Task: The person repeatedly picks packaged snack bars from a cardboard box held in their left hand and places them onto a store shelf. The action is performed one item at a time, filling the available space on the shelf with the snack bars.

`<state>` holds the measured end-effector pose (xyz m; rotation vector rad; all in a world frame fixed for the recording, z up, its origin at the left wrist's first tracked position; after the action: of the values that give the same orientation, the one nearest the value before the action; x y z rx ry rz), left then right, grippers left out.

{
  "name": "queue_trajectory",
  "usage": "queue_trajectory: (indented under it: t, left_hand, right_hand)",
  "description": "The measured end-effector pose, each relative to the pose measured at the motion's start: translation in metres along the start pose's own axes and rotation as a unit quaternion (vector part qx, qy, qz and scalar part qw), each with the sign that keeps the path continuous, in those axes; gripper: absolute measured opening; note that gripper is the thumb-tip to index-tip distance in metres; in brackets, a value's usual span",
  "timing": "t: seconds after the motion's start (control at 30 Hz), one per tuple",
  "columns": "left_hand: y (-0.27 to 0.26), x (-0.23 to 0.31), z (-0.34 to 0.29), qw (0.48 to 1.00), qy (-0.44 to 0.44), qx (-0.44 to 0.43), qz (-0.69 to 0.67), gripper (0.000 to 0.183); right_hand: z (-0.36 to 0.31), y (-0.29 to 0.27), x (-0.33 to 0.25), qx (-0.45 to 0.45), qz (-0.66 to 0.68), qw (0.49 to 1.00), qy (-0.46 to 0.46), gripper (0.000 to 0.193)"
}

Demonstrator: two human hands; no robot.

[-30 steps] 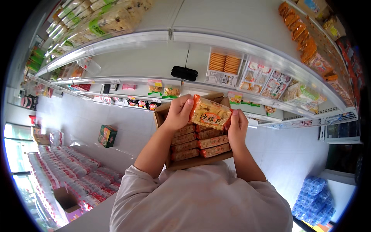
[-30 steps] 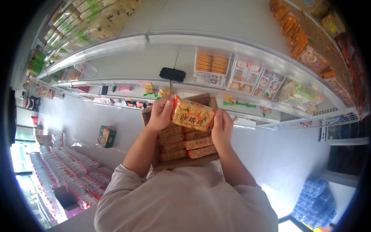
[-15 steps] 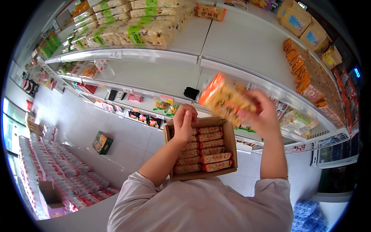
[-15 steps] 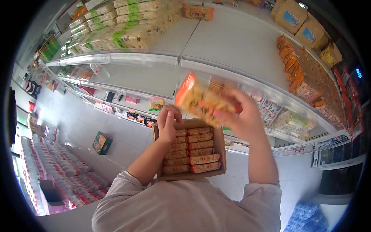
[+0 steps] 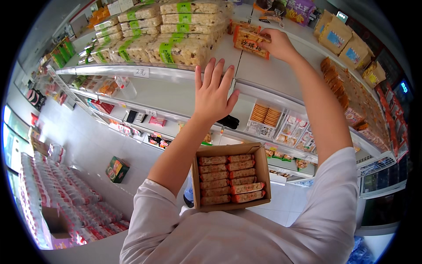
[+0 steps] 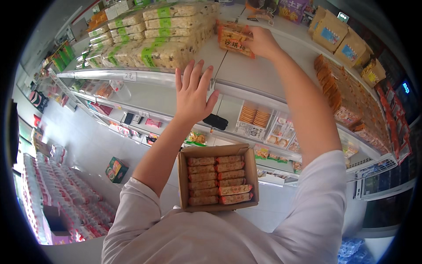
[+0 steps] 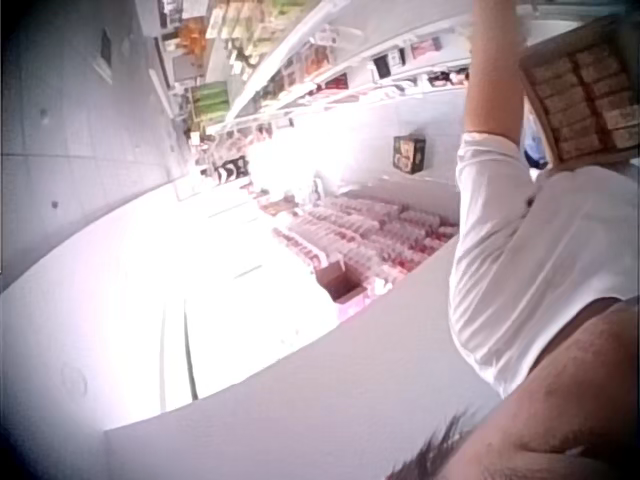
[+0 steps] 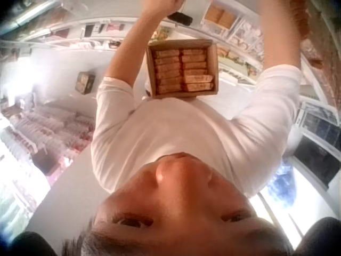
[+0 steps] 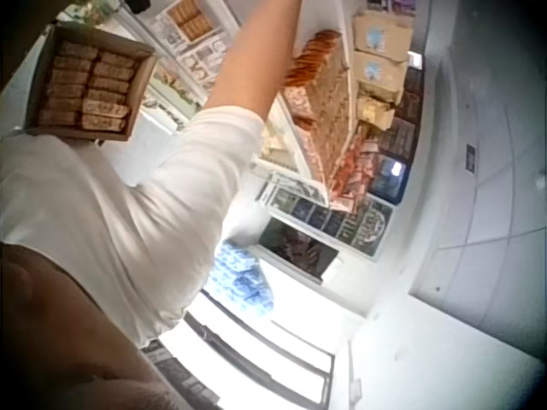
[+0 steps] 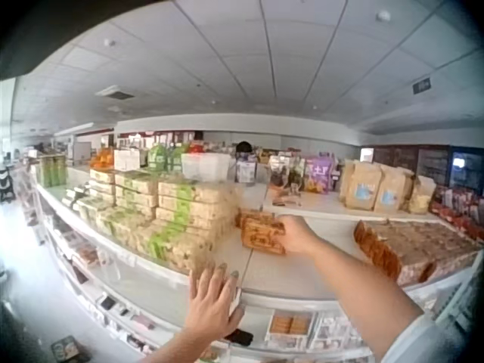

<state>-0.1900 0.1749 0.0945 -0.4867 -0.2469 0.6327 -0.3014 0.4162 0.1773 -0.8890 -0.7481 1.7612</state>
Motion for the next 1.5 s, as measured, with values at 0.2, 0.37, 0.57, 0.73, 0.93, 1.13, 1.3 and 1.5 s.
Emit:
queue_trajectory:
  t: [0.2,0.37,0.57,0.73,0.93,1.13,1.3,1.5]
  left_hand:
    - [0.014,-0.01,-0.011,0.998,-0.001,0.066,0.014,0.057]
    - [0.014,-0.011,-0.011,0.998,0.001,0.065,0.014,0.056]
    - [0.015,-0.011,-0.012,0.998,-0.004,0.065,0.021,0.055]
    - [0.016,-0.009,-0.01,0.997,-0.005,0.074,0.016,0.055]
    - [0.015,-0.012,-0.013,0.997,-0.002,0.073,0.025,0.056]
    - [0.017,-0.01,-0.012,0.997,0.0,0.07,0.027,0.057]
    - [0.017,-0.007,-0.011,0.998,0.003,0.064,0.027,0.059]
    - [0.012,-0.007,-0.01,0.999,-0.009,0.028,0.016,0.056]
  right_hand:
    - [0.039,0.028,-0.007,-0.039,-0.087,0.995,0.038,0.04]
    - [0.055,0.041,-0.001,-0.076,-0.228,0.967,0.08,0.039]
    - [0.063,0.042,0.01,-0.096,-0.288,0.945,0.118,0.038]
    - [0.07,0.049,0.008,-0.028,-0.324,0.946,0.006,0.028]
    - [0.066,0.053,-0.013,-0.055,-0.285,0.956,0.041,0.029]
    - [0.059,0.047,0.0,-0.138,-0.274,0.949,0.079,0.035]
    - [0.045,0.013,-0.01,-0.113,-0.264,0.958,0.008,0.04]
    - [-0.057,-0.044,-0.081,0.027,-0.047,0.993,-0.108,0.029]
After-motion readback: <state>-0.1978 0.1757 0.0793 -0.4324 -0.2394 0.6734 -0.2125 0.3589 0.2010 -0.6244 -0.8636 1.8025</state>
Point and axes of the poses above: each hand's wrist, its own z-axis towards the middle knuckle, its own y-axis out of the palm, x = y × z, the point moved 9 cm from there along z, towards the middle knuckle, and after that the axes turned 1 degree about -y, right-handed, at the moved point
